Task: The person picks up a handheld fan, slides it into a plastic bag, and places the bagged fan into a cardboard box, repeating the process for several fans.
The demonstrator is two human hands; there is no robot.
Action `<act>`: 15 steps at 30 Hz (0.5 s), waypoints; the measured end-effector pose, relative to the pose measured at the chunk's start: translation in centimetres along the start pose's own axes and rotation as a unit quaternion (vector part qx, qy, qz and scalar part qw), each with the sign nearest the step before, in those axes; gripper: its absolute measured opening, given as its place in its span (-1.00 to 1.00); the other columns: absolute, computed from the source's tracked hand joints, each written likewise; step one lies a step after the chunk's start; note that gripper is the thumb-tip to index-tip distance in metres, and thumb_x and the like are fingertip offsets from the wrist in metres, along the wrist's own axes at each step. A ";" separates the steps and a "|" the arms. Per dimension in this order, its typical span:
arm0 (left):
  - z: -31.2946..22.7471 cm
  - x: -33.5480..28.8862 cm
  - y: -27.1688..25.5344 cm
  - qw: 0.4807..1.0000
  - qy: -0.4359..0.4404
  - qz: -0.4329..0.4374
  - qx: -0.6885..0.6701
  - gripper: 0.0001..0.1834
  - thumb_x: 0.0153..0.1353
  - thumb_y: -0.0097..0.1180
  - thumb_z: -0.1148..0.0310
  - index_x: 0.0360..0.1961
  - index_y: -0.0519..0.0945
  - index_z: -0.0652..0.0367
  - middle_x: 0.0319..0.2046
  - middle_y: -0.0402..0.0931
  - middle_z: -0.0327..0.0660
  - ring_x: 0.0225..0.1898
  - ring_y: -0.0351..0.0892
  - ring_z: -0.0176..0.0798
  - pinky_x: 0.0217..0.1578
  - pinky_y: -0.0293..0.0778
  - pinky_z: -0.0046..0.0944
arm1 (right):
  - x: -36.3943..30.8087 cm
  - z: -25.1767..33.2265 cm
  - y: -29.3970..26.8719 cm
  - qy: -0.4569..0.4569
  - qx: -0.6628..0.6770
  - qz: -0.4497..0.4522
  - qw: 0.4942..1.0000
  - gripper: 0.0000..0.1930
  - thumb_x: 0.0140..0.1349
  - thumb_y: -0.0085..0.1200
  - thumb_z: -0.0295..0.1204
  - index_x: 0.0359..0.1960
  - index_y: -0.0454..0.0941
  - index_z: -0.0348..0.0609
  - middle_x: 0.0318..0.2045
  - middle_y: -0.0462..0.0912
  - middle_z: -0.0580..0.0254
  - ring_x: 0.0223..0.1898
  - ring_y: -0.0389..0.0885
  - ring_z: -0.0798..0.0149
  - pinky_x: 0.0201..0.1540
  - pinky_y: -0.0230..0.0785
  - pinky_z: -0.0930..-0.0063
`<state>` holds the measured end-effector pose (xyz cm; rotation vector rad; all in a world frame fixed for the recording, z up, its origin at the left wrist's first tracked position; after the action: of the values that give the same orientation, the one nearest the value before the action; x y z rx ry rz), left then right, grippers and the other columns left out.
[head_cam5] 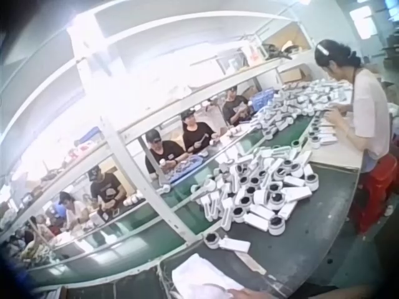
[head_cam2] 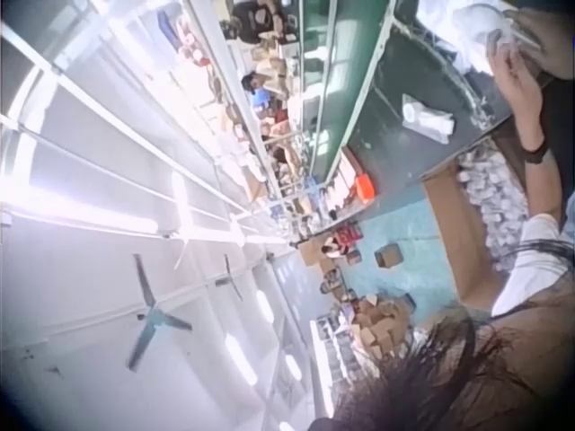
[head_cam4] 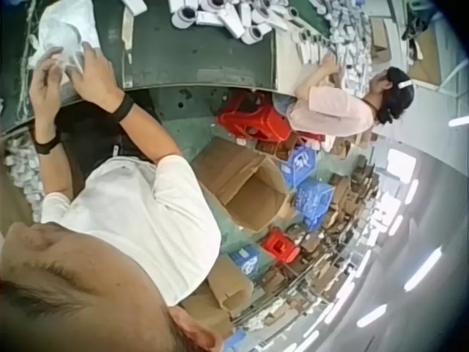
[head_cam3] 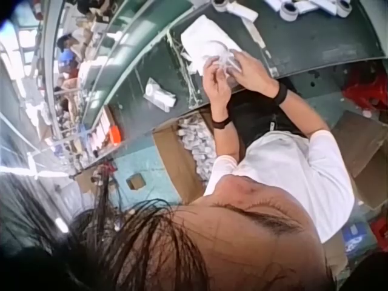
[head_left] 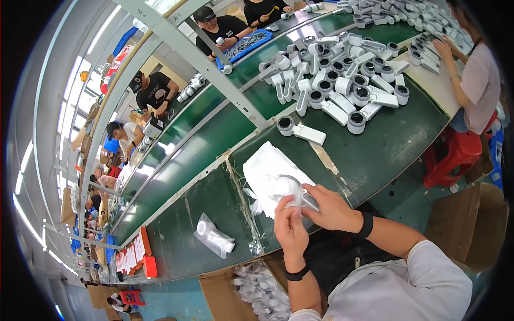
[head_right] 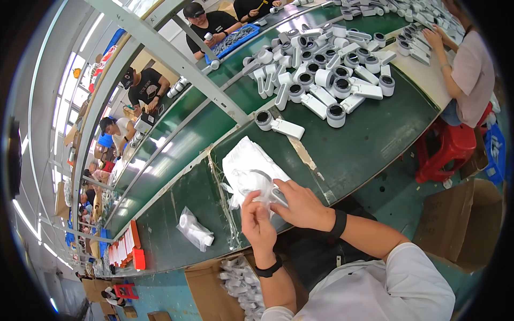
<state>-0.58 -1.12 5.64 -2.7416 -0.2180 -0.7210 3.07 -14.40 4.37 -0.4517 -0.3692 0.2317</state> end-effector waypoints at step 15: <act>-1.0 0.8 1.4 0.992 0.052 -0.036 0.112 -0.75 0.04 0.20 0.63 -0.21 0.66 0.22 -0.20 0.50 -0.17 -0.52 0.36 -0.43 -0.49 0.33 -0.42 | 0.3 0.5 0.1 -0.007 -0.057 0.025 0.998 -0.35 0.06 0.26 -0.35 0.19 0.32 -0.31 -0.14 0.49 -0.08 -0.27 0.61 -0.11 -0.28 0.49 0.17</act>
<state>-0.07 -2.74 6.51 -2.4869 -0.3552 -0.8029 3.09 -14.07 4.85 -0.5713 -0.3868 0.2634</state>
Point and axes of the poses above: each hand's wrist, its own x-axis towards the middle knuckle, its own y-axis out of the palm, z = x × y, the point moved 3 cm from there along x, towards the middle knuckle
